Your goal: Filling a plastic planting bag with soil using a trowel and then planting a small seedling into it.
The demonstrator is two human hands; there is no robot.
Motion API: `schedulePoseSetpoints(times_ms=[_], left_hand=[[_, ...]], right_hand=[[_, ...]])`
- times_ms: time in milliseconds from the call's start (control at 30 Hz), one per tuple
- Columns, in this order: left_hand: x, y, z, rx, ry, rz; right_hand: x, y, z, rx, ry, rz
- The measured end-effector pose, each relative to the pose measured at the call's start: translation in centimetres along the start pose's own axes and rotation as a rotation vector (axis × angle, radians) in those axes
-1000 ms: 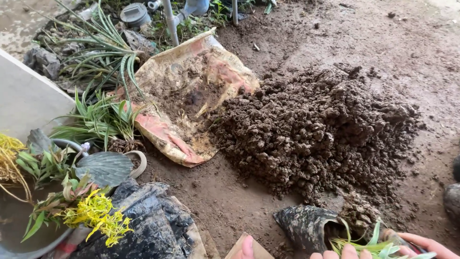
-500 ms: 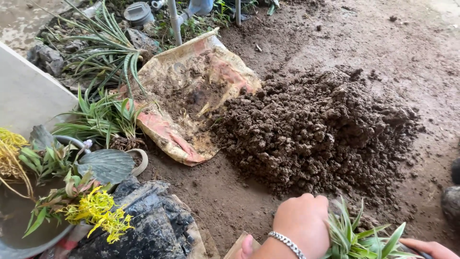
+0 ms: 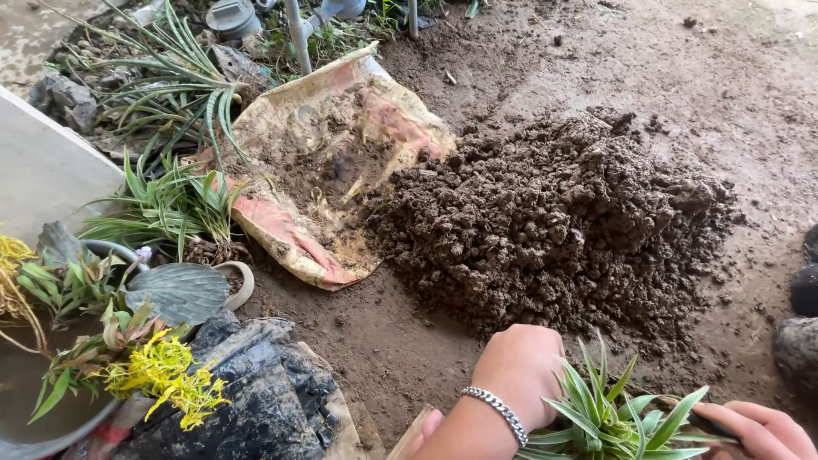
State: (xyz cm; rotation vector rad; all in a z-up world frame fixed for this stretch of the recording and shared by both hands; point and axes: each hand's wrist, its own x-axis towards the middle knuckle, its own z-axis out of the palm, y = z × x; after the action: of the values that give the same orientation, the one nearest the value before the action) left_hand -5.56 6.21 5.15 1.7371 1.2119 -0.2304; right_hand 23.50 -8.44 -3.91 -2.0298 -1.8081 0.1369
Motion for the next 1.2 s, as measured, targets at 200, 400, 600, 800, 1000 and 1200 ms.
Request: schedulePoseSetpoints(times_ms=[200, 400, 600, 800, 1000, 1200], left_hand=[[0.9, -0.5, 0.8, -0.048, 0.025, 0.007], [0.8, -0.7, 1.0, -0.054, 0.05, 0.034], [0.5, -0.2, 0.6, -0.059, 0.011, 0.025], [0.5, -0.4, 0.8, -0.099, 0.045, 0.059], [0.2, -0.3, 0.8, -0.089, 0.063, 0.046], [0.5, -0.3, 1.4, -0.119, 0.122, 0.058]], right_hand=[[-0.4, -0.7, 0.5, 0.118, 0.078, 0.04], [-0.2, 3.6, 1.8, 0.129, 0.117, -0.17], [0.5, 4.4, 1.1, 0.163, -0.092, -0.137], [-0.5, 7.0, 2.0, 0.049, -0.071, -0.015], [0.0, 5.3, 0.6, 0.051, -0.1, -0.081], [-0.3, 6.6, 2.1, 0.021, -0.154, 0.017]])
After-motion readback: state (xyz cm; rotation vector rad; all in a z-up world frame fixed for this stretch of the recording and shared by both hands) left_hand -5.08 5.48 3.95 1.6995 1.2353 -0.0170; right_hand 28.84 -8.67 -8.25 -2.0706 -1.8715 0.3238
